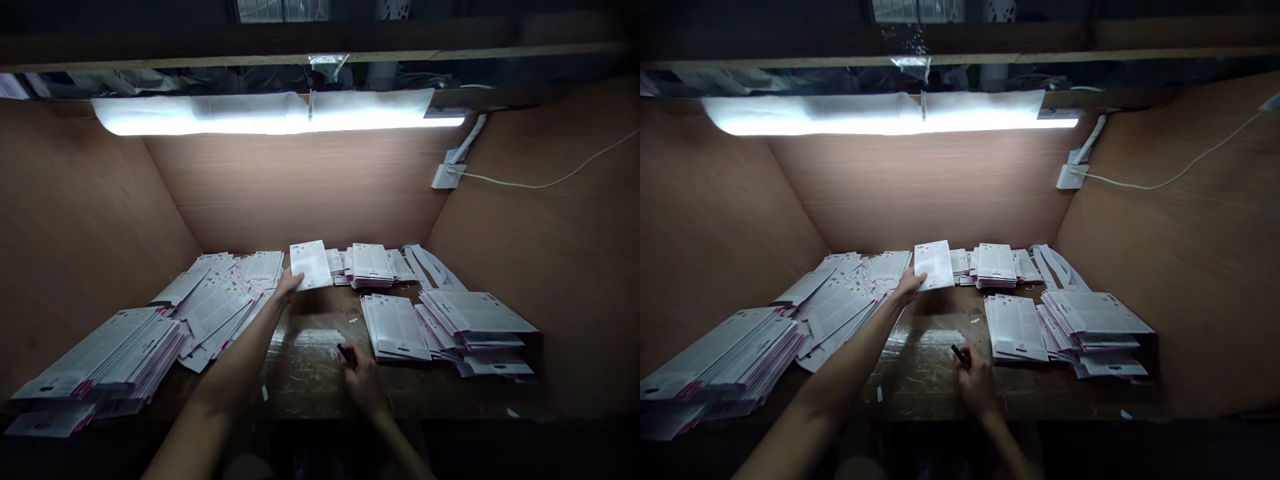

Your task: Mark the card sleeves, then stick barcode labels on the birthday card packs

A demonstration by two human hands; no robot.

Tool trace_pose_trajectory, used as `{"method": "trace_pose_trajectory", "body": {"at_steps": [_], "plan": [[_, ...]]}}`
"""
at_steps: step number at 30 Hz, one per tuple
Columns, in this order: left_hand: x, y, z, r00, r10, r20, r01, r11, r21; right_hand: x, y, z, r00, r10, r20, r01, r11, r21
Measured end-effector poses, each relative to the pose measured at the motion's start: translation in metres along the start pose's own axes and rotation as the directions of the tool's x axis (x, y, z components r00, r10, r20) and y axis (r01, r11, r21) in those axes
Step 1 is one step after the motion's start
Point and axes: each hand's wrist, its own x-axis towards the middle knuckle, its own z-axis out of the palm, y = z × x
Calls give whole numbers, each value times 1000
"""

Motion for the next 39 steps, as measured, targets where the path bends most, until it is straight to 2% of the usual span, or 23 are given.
{"method": "trace_pose_trajectory", "body": {"at_steps": [3,6,12,15,17,19,20,22,24,27,28,29,31,33,34,36,39], "plan": [[55,20,23,998,-58,8,56,988,145,-3,-3,1,1000,-2,17,3,1000,-28],[76,26,43,996,-83,-31,88,954,287,-1,-3,5,1000,0,4,0,999,-52],[73,23,68,993,-19,-114,68,895,441,0,4,10,999,-50,13,51,989,-140],[57,25,71,991,39,-131,28,881,472,-2,3,6,997,-71,36,75,990,-119],[38,20,66,986,109,-123,-34,868,495,-4,3,2,997,-65,52,70,992,-106],[14,9,49,977,192,-93,-117,846,521,-7,5,-1,997,-46,57,52,993,-109],[2,1,34,971,227,-78,-152,831,535,-8,7,-2,998,-35,58,42,992,-116],[-23,-19,-11,961,267,-75,-180,805,565,-10,9,-3,997,-22,73,33,989,-143],[-45,-38,-72,955,265,-131,-138,792,595,-12,10,-3,995,-19,99,36,984,-175],[-68,-61,-163,948,180,-261,26,776,630,-14,9,-3,991,-23,134,51,976,-214],[-74,-68,-185,971,64,-230,115,719,685,-14,8,-3,990,-22,141,54,973,-226],[-80,-73,-201,986,-29,-165,144,653,744,-15,7,-3,989,-21,144,56,969,-239],[-91,-80,-215,985,-173,2,89,513,854,-16,6,-3,989,-19,145,58,961,-270],[-102,-84,-212,969,-211,131,-24,443,896,-17,4,-2,989,-21,147,64,954,-292],[-107,-84,-208,963,-216,161,-55,426,903,-18,3,-2,988,-25,150,70,952,-298],[-114,-85,-200,960,-228,165,-61,405,912,-20,3,-3,987,-35,155,81,950,-303],[-118,-86,-193,967,-233,103,-15,350,937,-22,5,-6,988,-27,152,72,952,-299]]}}
